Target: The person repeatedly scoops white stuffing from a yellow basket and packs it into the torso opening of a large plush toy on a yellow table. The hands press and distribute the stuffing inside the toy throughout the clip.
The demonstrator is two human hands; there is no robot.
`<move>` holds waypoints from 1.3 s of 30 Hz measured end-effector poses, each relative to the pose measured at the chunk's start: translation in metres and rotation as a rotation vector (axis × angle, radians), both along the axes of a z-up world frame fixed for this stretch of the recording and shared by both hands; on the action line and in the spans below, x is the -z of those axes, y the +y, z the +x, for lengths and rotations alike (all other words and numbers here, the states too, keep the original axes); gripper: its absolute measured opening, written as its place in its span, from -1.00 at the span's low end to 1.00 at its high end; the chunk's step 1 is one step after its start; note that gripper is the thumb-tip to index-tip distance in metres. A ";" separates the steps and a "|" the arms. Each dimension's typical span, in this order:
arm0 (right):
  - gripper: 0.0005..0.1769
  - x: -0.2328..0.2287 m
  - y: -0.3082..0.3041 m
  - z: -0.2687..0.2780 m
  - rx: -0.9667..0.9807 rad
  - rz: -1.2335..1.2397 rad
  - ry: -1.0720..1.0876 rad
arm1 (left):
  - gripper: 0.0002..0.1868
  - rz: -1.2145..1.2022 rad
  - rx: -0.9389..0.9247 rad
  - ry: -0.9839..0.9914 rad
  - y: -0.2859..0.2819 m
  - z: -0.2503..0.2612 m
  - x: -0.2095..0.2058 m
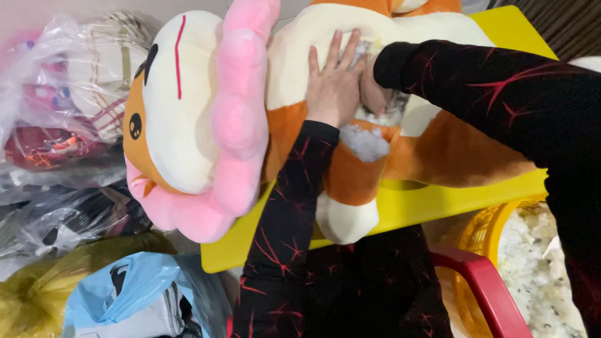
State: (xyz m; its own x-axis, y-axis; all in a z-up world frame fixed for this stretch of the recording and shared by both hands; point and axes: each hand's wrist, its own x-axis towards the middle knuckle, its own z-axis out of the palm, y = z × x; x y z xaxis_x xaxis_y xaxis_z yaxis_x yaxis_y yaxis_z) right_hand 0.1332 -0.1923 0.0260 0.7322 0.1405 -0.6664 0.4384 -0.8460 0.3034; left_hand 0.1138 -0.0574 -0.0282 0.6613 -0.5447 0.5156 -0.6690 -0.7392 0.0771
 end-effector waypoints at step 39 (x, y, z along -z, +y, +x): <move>-0.73 -0.044 0.002 -0.044 -0.084 -0.039 0.058 | -0.87 -0.091 0.152 0.142 0.002 -0.013 -0.030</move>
